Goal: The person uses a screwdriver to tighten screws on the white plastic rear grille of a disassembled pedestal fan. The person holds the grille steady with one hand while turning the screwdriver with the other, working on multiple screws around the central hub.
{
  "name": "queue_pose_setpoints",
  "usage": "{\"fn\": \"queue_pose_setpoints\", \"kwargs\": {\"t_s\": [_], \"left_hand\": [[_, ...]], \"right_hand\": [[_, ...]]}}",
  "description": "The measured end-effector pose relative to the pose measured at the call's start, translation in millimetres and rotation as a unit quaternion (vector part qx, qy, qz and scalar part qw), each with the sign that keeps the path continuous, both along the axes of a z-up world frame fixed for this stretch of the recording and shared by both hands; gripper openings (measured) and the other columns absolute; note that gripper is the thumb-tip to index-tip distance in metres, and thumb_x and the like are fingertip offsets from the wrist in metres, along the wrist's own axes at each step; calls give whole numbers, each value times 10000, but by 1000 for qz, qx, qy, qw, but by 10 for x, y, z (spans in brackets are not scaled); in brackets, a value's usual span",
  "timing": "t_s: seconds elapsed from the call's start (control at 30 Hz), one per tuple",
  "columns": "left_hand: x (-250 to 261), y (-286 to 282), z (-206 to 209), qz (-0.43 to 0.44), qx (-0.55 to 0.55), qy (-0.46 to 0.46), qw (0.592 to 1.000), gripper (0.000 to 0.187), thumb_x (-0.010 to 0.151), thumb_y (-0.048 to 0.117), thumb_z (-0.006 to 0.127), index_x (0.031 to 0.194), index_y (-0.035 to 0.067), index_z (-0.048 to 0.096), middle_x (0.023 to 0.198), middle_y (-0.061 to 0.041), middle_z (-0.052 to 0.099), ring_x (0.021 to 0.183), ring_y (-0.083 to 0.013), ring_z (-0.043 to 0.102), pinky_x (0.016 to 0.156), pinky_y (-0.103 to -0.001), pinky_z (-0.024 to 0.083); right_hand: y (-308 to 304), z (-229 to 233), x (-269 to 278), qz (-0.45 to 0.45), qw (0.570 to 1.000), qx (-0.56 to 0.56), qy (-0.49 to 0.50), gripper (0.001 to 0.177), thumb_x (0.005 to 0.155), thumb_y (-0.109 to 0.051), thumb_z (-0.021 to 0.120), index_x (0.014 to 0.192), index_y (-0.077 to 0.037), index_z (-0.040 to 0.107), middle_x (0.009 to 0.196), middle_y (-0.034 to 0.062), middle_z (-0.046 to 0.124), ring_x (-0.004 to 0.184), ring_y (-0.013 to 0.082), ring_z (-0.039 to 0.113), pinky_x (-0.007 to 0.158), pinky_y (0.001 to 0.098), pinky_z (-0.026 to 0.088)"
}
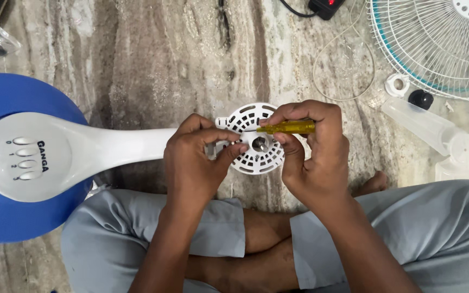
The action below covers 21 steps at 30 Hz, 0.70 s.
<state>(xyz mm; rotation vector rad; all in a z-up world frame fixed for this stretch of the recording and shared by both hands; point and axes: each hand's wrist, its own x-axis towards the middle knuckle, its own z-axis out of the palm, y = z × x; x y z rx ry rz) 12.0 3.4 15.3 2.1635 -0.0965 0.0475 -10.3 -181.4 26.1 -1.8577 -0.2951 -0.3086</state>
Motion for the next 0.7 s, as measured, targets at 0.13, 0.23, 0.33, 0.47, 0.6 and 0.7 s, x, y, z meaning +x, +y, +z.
{"fn": "queue_pose_setpoints", "kwargs": {"t_s": [0.13, 0.23, 0.33, 0.47, 0.6, 0.7], "left_hand": [[-1, 2, -9, -5, -6, -8, 1000, 242, 696, 181, 932, 904, 114, 828, 823, -50, 667, 694, -177, 645, 583, -320, 489], [-12, 6, -3, -6, 4, -13, 1000, 254, 688, 187, 933, 909, 116, 832, 822, -54, 662, 688, -180, 633, 577, -325, 477], [-3, 11, 7, -4, 8, -4, 1000, 265, 681, 190, 936, 916, 118, 836, 812, -55, 655, 666, -184, 615, 556, -333, 460], [2, 9, 8, -5, -3, -9, 1000, 266, 691, 187, 934, 925, 114, 832, 815, -51, 656, 667, -177, 611, 561, -330, 461], [6, 10, -3, 0, -7, -9, 1000, 274, 692, 188, 934, 933, 107, 830, 819, -57, 651, 660, -180, 604, 552, -333, 455], [4, 13, -11, -4, 0, -19, 1000, 268, 692, 189, 934, 925, 108, 831, 813, -53, 658, 667, -176, 616, 561, -328, 467]], "right_hand": [[-8, -3, 1, 3, 1000, 4, -5, 331, 1072, 177, 523, 1288, -11, 357, 1149, 187, 649, 1108, 240, 739, 991, 317, 620], [-9, -3, -1, 2, 1000, -5, -8, 341, 1053, 177, 513, 1294, -8, 359, 1200, 193, 646, 1110, 244, 736, 991, 324, 622], [-3, -1, 3, 5, 1000, 5, -3, 333, 1067, 175, 526, 1287, -12, 360, 1148, 193, 651, 1105, 243, 734, 1001, 329, 614], [-5, -1, 3, 2, 1000, -3, -7, 333, 1059, 176, 523, 1284, -11, 365, 1195, 191, 649, 1104, 243, 738, 991, 327, 618], [0, 4, -6, 3, 1000, 7, -2, 334, 1056, 172, 531, 1281, -11, 366, 1159, 189, 648, 1102, 248, 737, 1004, 336, 618], [-2, 15, -14, 12, 1000, 10, 2, 340, 1051, 163, 558, 1272, -12, 368, 1161, 181, 652, 1126, 250, 739, 1028, 351, 627]]}}
